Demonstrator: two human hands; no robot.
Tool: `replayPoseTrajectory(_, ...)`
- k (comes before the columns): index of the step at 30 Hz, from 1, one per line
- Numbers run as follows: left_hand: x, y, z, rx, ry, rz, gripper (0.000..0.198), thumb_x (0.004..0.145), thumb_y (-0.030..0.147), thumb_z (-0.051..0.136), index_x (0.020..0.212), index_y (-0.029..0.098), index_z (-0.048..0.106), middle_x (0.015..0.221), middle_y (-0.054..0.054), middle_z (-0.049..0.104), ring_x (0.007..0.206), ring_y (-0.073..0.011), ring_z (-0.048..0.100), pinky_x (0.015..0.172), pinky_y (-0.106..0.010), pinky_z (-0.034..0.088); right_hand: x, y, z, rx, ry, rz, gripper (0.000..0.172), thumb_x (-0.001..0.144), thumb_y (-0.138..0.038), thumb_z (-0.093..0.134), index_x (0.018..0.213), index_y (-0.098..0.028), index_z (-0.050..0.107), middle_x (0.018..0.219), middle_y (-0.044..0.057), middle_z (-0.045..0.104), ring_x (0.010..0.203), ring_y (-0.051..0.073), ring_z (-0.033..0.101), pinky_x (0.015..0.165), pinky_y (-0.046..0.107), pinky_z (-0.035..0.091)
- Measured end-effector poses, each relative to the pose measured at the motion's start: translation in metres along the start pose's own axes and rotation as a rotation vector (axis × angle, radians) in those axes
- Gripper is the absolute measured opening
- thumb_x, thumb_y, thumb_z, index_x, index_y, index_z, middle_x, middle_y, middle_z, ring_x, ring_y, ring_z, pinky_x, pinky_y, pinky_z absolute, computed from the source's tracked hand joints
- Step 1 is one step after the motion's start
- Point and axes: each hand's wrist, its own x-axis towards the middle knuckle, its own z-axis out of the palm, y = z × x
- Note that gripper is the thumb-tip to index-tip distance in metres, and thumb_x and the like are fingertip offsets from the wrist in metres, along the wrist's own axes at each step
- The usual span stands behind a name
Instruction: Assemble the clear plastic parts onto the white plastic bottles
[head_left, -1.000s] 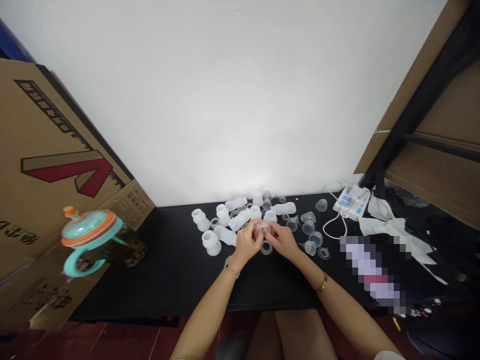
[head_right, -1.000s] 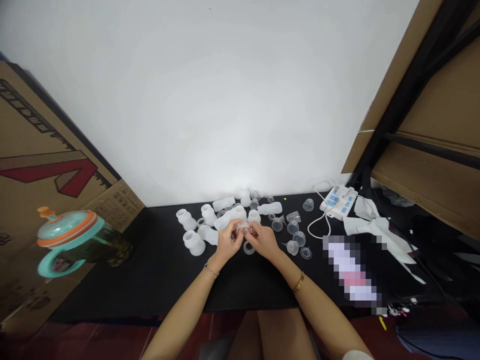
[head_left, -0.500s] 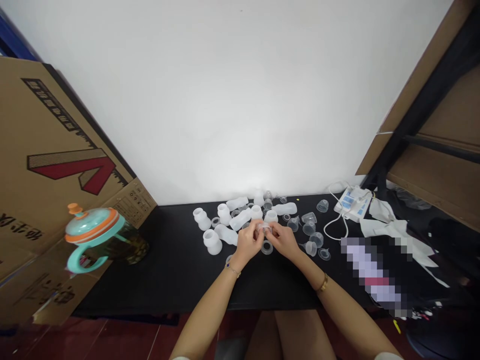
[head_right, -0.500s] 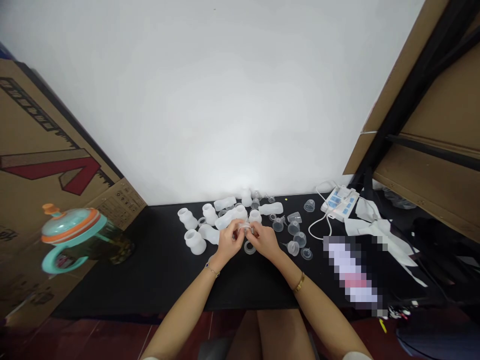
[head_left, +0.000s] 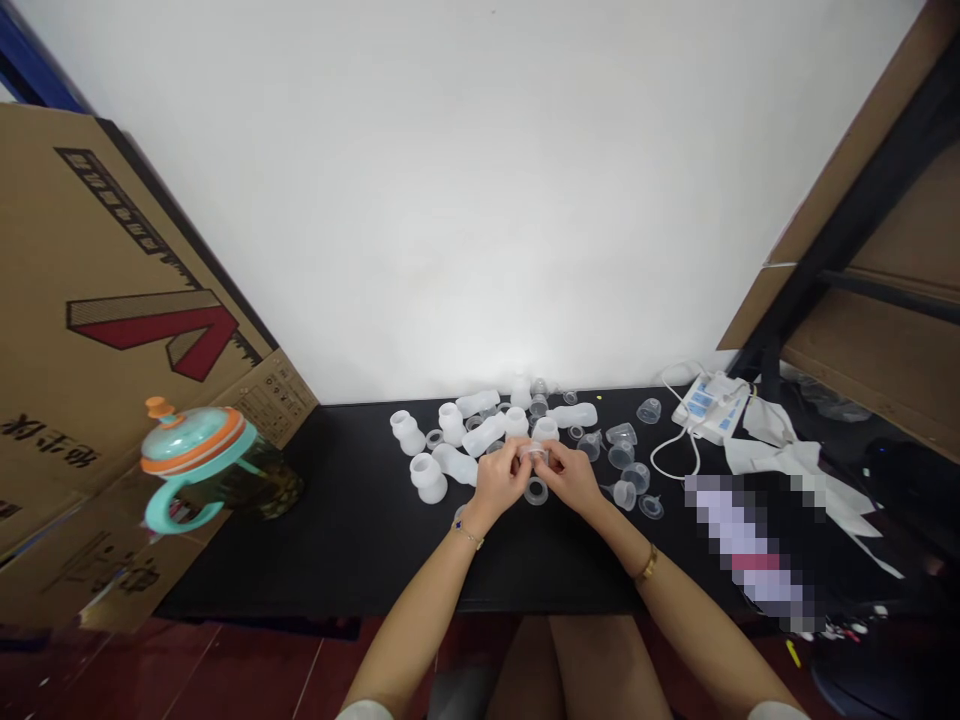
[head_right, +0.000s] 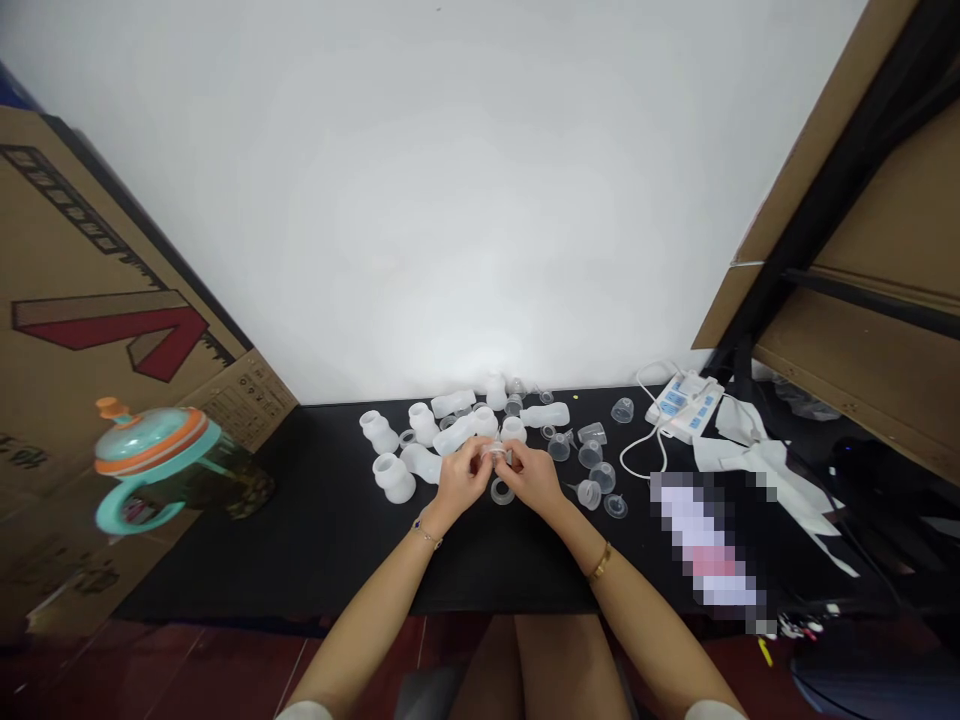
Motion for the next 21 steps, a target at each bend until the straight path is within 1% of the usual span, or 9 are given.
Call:
replayPoseTrajectory(5, 0.0006, -0.0041, -0.001, 0.081, 0.017, 0.051, 0.021, 0.094, 0.024, 0.049, 0.109, 0.019, 0.063, 0.067, 0.0, 0.067, 0.053, -0.0124, 0.061, 0.054, -0.023, 0.045, 0.0007, -0.0009, -0.0009, 0.019, -0.022, 0.023, 0.029, 0.092, -0.038, 0.052, 0.101, -0.017, 0.069, 0.054, -0.004, 0.049, 0.048, 0.012, 0.047, 0.052, 0.023, 0.031)
replayPoseTrajectory(7, 0.0007, -0.005, -0.0014, 0.102, 0.027, 0.068, 0.022, 0.094, 0.024, 0.049, 0.11, 0.019, 0.063, 0.071, -0.001, 0.069, 0.055, -0.0128, 0.063, 0.055, -0.023, 0.047, 0.001, -0.0015, -0.0013, 0.012, -0.023, 0.021, 0.03, 0.093, -0.039, 0.052, 0.103, -0.017, 0.069, 0.055, -0.004, 0.052, 0.049, 0.013, 0.048, 0.052, 0.023, 0.032)
replayPoseTrajectory(10, 0.001, -0.0051, -0.0019, 0.122, 0.039, 0.103, 0.023, 0.095, 0.024, 0.049, 0.112, 0.019, 0.064, 0.076, -0.002, 0.072, 0.058, -0.0136, 0.065, 0.057, -0.024, 0.049, 0.001, -0.0028, -0.002, 0.002, -0.038, 0.011, 0.028, 0.094, -0.038, 0.051, 0.097, -0.017, 0.068, 0.055, -0.004, 0.053, 0.049, 0.013, 0.048, 0.053, 0.023, 0.032)
replayPoseTrajectory(12, 0.0012, -0.0051, -0.0021, 0.121, 0.051, 0.136, 0.024, 0.096, 0.024, 0.049, 0.114, 0.019, 0.063, 0.085, -0.004, 0.075, 0.062, -0.014, 0.067, 0.059, -0.024, 0.051, 0.0009, -0.0036, -0.0025, 0.005, -0.055, 0.005, 0.027, 0.094, -0.037, 0.049, 0.091, -0.018, 0.067, 0.055, -0.003, 0.053, 0.049, 0.012, 0.048, 0.053, 0.023, 0.031)
replayPoseTrajectory(15, 0.0011, -0.0051, -0.0019, 0.116, 0.056, 0.167, 0.027, 0.097, 0.024, 0.047, 0.118, 0.018, 0.063, 0.097, -0.007, 0.075, 0.069, -0.0148, 0.07, 0.065, -0.025, 0.054, 0.001, -0.0047, -0.0032, 0.008, -0.063, 0.013, 0.026, 0.095, -0.036, 0.049, 0.091, -0.018, 0.066, 0.055, -0.004, 0.053, 0.049, 0.012, 0.048, 0.052, 0.023, 0.03)
replayPoseTrajectory(18, 0.0004, -0.0043, -0.0008, 0.114, 0.029, 0.139, 0.03, 0.097, 0.027, 0.048, 0.123, 0.019, 0.061, 0.097, -0.007, 0.074, 0.069, -0.0148, 0.069, 0.066, -0.025, 0.054, 0.0018, -0.0058, -0.0038, -0.001, -0.063, 0.026, 0.025, 0.094, -0.036, 0.048, 0.088, -0.018, 0.065, 0.055, -0.003, 0.053, 0.049, 0.012, 0.047, 0.052, 0.023, 0.03)
replayPoseTrajectory(21, -0.0006, -0.0025, 0.0012, 0.105, 0.006, 0.042, 0.034, 0.096, 0.031, 0.05, 0.127, 0.02, 0.056, 0.087, -0.004, 0.072, 0.061, -0.0141, 0.065, 0.061, -0.025, 0.052, 0.0022, -0.0066, -0.0039, -0.002, -0.058, 0.039, 0.027, 0.094, -0.037, 0.047, 0.084, -0.018, 0.063, 0.056, -0.003, 0.053, 0.049, 0.013, 0.048, 0.052, 0.024, 0.03)
